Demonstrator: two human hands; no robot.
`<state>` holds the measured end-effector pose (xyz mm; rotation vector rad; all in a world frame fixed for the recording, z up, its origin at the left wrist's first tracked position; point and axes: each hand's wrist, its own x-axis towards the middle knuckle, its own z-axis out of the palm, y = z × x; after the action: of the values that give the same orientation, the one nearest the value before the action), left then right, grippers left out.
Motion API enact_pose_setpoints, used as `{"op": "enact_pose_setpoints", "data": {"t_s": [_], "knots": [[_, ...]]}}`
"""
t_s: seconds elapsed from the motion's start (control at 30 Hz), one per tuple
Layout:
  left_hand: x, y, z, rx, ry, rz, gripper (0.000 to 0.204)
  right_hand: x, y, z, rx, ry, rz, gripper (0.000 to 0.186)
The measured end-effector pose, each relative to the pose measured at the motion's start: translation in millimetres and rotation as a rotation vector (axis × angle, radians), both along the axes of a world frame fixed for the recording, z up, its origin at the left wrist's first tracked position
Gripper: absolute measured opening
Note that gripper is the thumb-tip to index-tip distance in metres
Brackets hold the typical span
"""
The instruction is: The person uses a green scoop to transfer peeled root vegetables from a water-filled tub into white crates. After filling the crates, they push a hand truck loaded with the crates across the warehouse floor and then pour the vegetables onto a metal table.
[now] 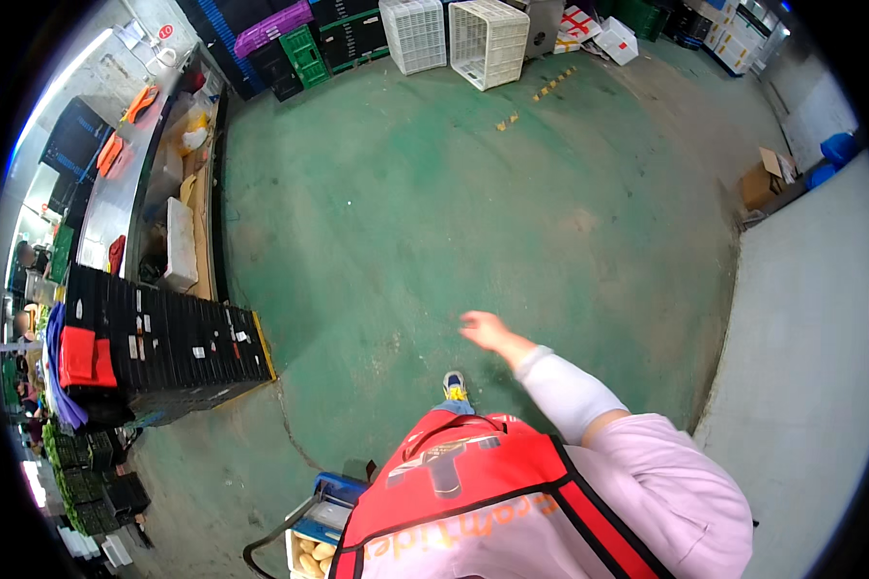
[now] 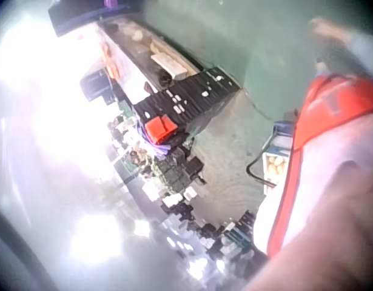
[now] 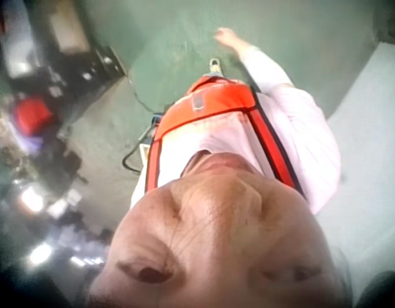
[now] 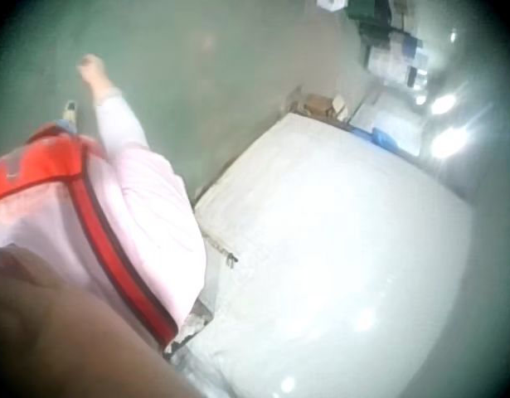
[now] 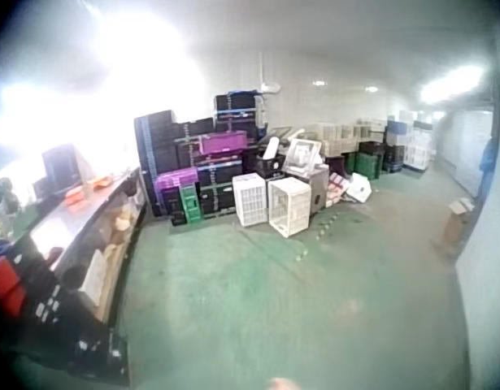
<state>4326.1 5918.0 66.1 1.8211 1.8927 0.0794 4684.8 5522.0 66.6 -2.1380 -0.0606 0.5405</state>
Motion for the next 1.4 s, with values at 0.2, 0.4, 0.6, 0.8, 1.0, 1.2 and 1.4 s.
{"op": "enact_pose_setpoints", "data": {"t_s": [0.2, 0.4, 0.6, 0.8, 1.0, 1.2, 1.4], "knots": [[91, -25, 18, -0.022, -0.005, 0.101, 0.044, -9, -226, -170, -0.765, 0.310, 0.571, 0.032], [144, -40, 67, 0.047, 0.037, 0.303, 0.044, 81, -359, -205, -0.437, 0.468, 0.349, 0.023], [121, -74, 146, 0.156, 0.168, 0.578, 0.045, 349, -272, -93, -0.733, 0.474, 0.446, 0.035], [287, -75, 92, 0.069, 0.135, 0.588, 0.045, 683, -145, -39, -0.317, -0.213, 0.163, 0.041], [424, -71, 70, 0.040, 0.187, 0.687, 0.046, 801, 29, -29, 0.104, 0.027, 0.206, 0.034], [558, -69, 74, -0.007, 0.177, 0.827, 0.046, 823, -59, -131, -0.421, 0.317, 0.512, 0.027], [656, -51, 96, 0.020, 0.171, 0.928, 0.046, 958, -82, -145, -0.693, 0.367, 0.836, 0.027]]}}
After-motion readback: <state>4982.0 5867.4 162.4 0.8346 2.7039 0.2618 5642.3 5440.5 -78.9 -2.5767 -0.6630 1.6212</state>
